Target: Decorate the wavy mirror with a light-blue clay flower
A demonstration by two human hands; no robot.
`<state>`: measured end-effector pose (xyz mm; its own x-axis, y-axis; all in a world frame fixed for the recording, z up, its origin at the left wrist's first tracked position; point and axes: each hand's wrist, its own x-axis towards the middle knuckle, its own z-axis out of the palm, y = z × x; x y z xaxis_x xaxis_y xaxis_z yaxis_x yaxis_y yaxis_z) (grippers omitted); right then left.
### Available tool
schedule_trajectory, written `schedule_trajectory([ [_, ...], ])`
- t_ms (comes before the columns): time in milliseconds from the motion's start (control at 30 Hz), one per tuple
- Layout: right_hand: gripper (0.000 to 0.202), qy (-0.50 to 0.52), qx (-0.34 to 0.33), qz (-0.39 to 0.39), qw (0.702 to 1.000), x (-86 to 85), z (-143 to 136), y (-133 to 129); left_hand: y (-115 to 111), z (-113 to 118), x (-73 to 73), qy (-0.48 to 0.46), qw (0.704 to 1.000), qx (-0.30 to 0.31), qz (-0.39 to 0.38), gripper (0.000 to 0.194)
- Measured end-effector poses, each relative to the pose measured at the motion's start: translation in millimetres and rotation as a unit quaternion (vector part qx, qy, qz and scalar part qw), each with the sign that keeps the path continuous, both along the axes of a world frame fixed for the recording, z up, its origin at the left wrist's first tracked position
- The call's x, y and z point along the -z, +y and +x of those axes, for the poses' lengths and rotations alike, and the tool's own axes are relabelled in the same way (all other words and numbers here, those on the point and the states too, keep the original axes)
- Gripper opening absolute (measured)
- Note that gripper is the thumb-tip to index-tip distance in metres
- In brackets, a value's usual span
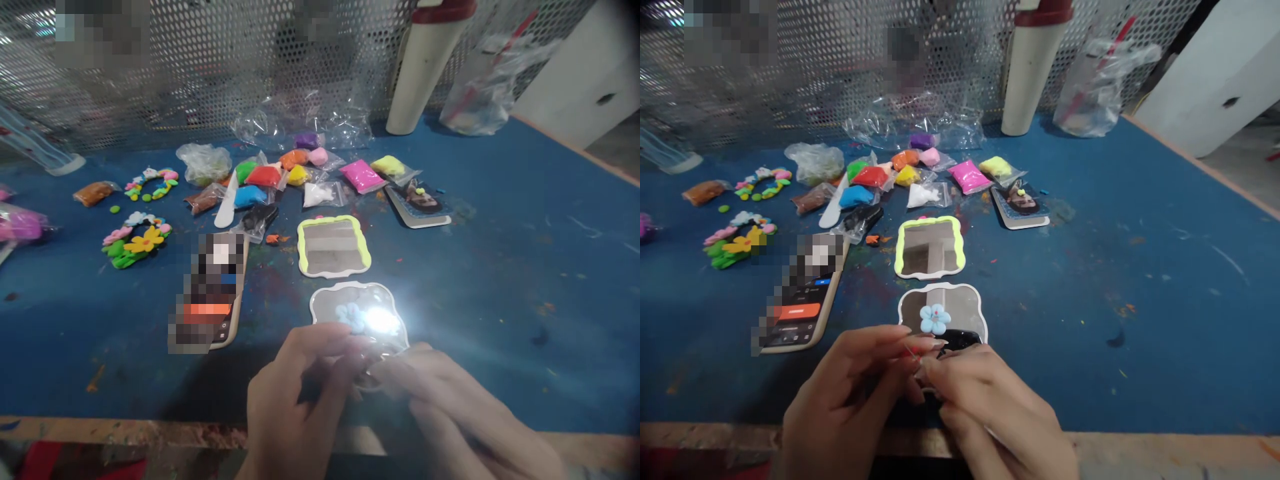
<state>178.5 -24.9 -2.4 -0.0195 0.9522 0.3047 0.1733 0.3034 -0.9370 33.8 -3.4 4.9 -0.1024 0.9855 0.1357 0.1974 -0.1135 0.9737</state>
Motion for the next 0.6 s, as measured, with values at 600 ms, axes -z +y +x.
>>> schedule_trajectory([
  [600,0.024,0.097,-0.001,-0.122,0.988,3.7,-0.7,3.5,0.8,-5.8,-0.4,0.056,0.994,0.052,0.076,0.031],
])
